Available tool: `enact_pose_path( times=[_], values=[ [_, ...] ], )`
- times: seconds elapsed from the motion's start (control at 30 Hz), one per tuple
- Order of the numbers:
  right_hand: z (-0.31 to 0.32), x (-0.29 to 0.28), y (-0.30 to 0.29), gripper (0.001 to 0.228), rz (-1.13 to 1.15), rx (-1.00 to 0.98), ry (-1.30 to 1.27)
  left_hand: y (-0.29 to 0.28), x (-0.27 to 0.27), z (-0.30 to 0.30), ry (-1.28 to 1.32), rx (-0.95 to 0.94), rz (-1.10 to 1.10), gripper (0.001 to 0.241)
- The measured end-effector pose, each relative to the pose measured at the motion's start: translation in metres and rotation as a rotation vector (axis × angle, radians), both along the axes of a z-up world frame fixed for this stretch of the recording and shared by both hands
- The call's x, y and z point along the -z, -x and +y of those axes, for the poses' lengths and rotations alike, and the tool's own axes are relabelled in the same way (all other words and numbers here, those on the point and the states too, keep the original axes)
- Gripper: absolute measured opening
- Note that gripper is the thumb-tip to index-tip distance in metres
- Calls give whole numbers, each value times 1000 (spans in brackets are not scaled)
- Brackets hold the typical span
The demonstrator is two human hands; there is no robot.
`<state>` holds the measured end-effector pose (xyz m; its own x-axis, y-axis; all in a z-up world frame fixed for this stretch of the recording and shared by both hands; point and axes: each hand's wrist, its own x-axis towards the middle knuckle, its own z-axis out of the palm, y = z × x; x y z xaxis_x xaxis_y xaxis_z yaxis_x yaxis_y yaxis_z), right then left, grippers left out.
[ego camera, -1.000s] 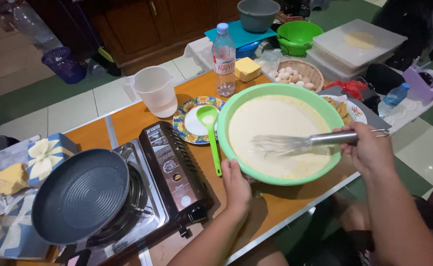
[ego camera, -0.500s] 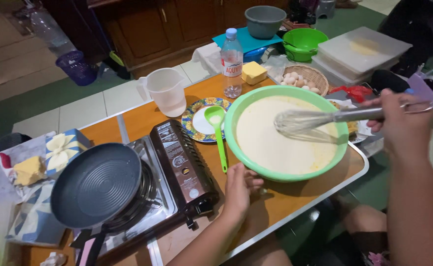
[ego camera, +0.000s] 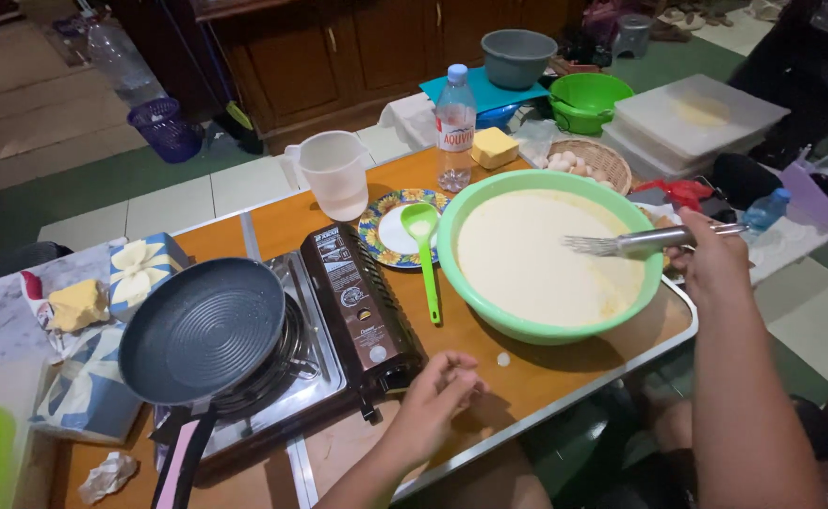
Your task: Whisking batter in a bowl and pouring it into a pan on a portable stove to cook crepes.
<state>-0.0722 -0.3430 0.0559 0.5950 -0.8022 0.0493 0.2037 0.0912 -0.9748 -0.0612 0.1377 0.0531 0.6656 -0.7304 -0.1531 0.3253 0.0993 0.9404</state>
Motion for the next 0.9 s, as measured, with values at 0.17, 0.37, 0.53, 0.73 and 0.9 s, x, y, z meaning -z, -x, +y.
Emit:
enact_pose_path(
  times=[0.17,0.37,0.53,0.73,0.9],
  values=[
    [12,-2,0,13,-18,1,80,2,-8,17,5,20,-73,30],
    [57,-38,37,21,116,169,311,3,-1,20,63,-6,-34,29],
    [94,-41,79,19,95,256,394,7,-12,17,48,-23,-36,30],
    [107,-30,96,19,87,306,409,10,-16,17,51,-37,-72,31],
    [114,-21,98,18,-14,284,587,14,-11,33,71,-47,-59,31]
  ],
)
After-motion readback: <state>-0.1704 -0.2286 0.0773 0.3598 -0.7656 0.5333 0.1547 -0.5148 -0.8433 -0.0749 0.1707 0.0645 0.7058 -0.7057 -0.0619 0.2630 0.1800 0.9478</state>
